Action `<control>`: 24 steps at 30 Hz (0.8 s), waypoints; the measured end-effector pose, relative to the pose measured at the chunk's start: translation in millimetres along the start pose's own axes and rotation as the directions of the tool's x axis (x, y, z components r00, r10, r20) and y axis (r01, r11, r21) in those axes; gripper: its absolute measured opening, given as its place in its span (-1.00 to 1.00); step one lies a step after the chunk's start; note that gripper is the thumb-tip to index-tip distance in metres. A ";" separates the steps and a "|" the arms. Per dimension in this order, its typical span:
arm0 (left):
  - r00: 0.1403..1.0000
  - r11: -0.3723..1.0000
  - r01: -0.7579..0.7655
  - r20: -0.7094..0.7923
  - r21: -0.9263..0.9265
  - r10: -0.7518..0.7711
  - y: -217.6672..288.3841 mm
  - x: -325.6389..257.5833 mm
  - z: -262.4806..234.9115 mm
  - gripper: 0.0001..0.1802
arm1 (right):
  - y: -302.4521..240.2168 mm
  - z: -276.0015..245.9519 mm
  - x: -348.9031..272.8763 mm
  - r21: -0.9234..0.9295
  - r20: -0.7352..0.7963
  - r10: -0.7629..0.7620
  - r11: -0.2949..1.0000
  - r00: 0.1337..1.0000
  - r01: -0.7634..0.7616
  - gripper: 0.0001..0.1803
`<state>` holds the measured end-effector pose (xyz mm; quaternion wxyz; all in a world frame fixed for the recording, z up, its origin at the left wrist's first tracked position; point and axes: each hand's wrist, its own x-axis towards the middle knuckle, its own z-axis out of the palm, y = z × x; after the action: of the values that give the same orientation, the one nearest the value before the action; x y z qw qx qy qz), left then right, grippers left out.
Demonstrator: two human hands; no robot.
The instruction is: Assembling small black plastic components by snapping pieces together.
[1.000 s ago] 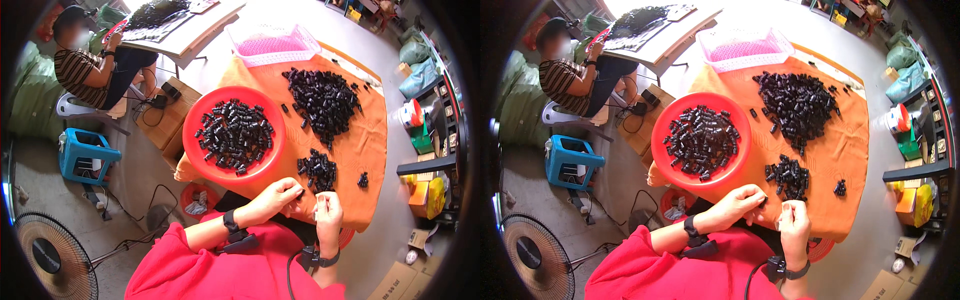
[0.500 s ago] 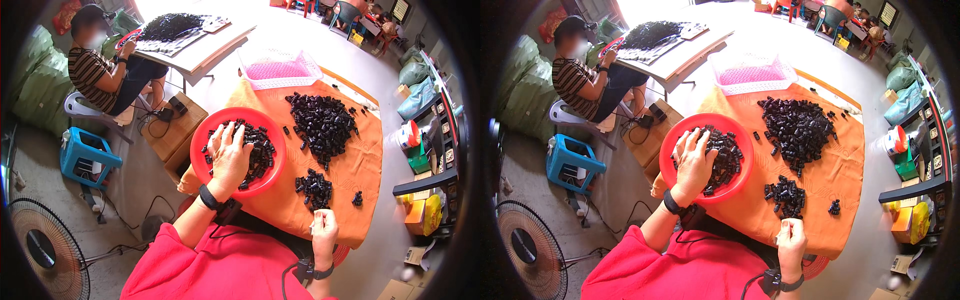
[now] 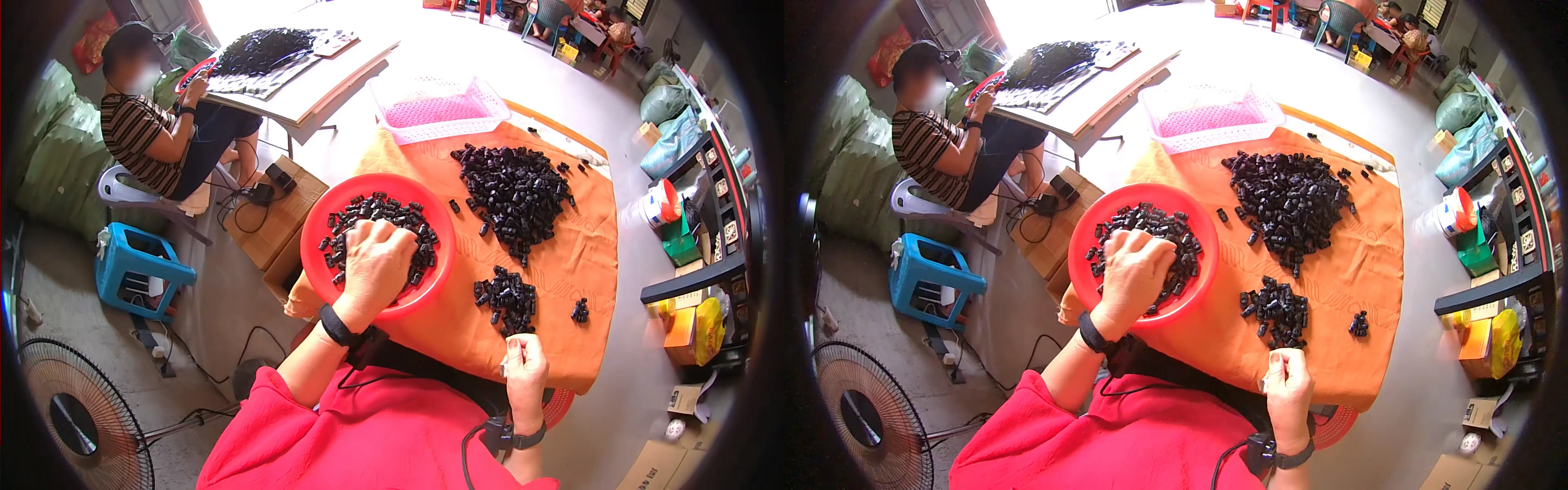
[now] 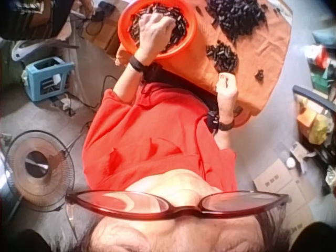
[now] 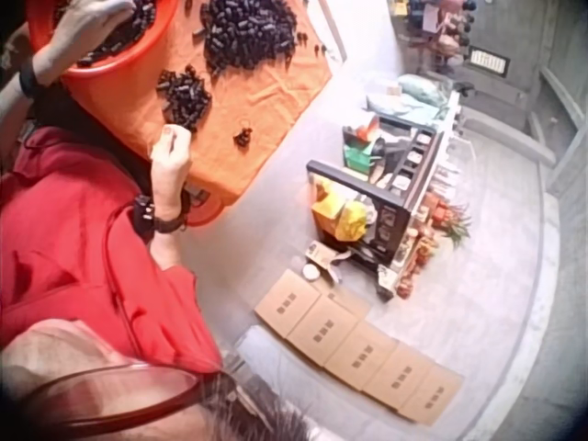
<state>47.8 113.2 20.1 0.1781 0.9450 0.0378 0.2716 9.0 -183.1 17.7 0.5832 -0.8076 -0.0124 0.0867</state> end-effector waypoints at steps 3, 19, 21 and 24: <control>0.998 0.998 -0.058 0.030 0.027 0.058 -0.4 -5.1 9.1 -0.85 | -2.1 0.1 -1.4 0.020 -0.001 -0.002 1.000 1.000 0.002 -0.86; 0.971 0.887 -0.042 0.192 -0.460 0.146 92.3 -28.6 54.6 -0.57 | 4.9 -6.9 -5.4 0.064 -0.034 0.048 0.997 0.998 -0.045 -0.89; 0.949 0.890 -0.013 0.275 -0.456 0.155 102.5 -27.5 77.9 -0.51 | 7.1 -9.9 -9.2 0.078 -0.047 0.060 0.995 0.997 -0.056 -0.88; 0.947 0.905 -0.161 0.197 -0.393 0.254 106.1 -19.3 105.7 -0.53 | 5.5 -12.5 -14.5 0.092 -0.060 0.081 0.993 0.995 -0.076 -0.87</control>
<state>84.4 -22.5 -35.0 0.3267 0.9188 -0.1381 0.1734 -3.8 -198.4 18.1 0.6151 -0.7828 0.0418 0.0843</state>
